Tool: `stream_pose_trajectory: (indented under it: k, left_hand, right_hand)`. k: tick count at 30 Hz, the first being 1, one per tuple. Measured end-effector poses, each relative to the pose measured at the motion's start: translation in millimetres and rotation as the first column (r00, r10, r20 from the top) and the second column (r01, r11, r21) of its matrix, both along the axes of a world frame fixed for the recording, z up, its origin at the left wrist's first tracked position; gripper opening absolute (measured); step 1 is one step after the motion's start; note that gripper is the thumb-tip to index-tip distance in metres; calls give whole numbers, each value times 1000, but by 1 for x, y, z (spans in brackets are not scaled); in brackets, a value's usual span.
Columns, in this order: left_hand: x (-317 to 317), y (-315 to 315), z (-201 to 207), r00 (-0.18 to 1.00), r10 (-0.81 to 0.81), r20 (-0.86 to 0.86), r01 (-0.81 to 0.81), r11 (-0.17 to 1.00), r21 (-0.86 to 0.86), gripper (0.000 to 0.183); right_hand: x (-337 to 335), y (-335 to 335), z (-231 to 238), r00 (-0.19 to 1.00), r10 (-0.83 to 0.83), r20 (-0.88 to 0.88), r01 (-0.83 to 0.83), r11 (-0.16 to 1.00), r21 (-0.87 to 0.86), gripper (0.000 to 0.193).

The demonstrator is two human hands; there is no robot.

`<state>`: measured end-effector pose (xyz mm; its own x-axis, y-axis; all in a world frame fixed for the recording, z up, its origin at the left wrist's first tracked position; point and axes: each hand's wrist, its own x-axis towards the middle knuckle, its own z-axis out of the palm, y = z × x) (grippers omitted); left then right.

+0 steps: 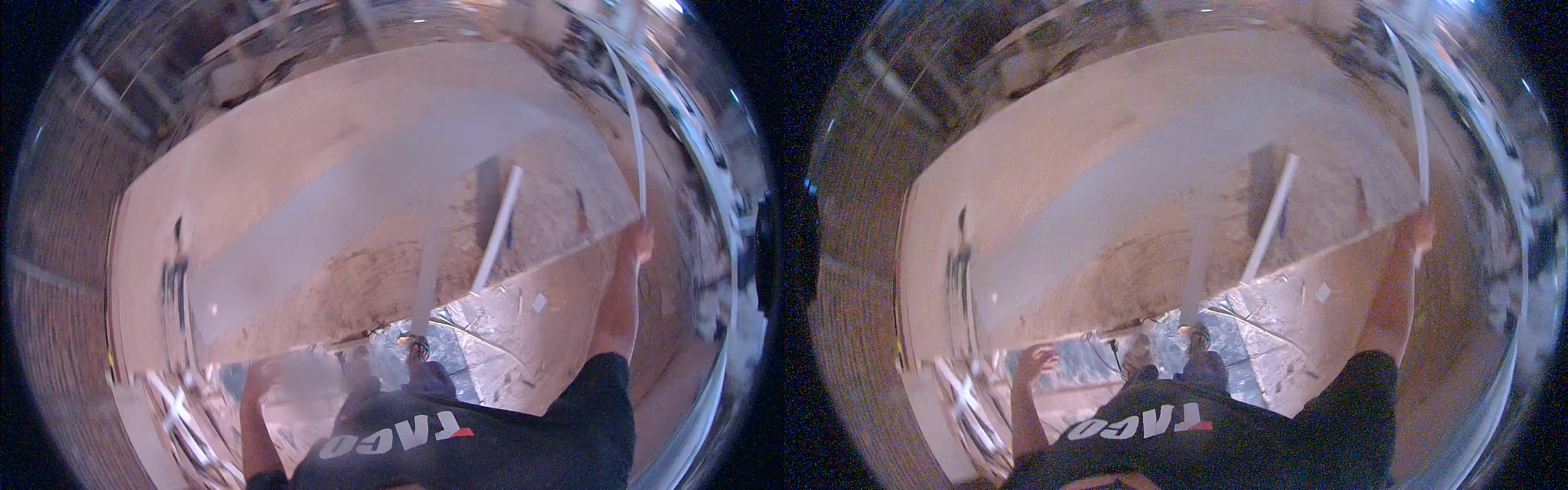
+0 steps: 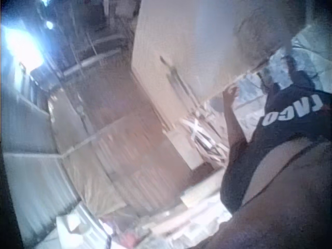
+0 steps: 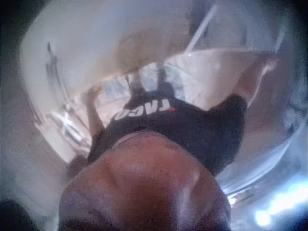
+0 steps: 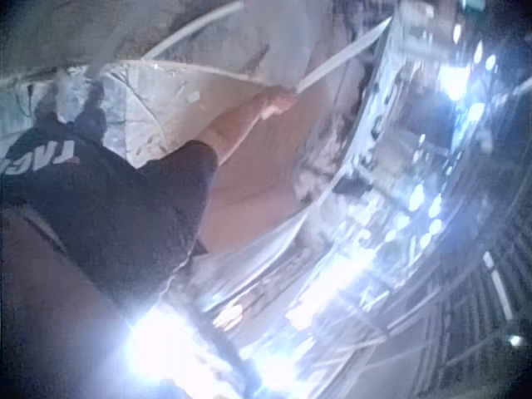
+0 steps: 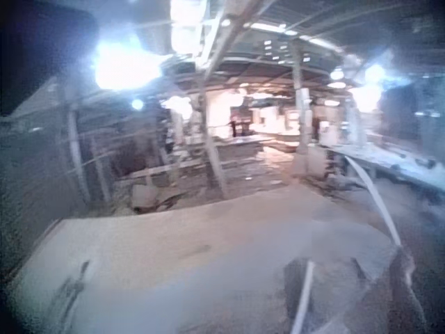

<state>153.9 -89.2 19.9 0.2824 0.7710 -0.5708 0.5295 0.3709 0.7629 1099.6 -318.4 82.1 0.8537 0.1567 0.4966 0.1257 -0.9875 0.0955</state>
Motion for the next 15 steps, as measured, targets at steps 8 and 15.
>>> stream_pose_trajectory:
  k: [8,15]
  left_hand:
    - [-47,-57,-20,971,201,-129,-148,929,339,34]
    - [-117,-36,-50,647,752,-127,-688,647,328,32]
  right_hand:
    - [-46,46,-216,919,-123,-373,46,977,-209,49]
    - [-196,98,-140,842,12,-539,-137,972,-193,47]
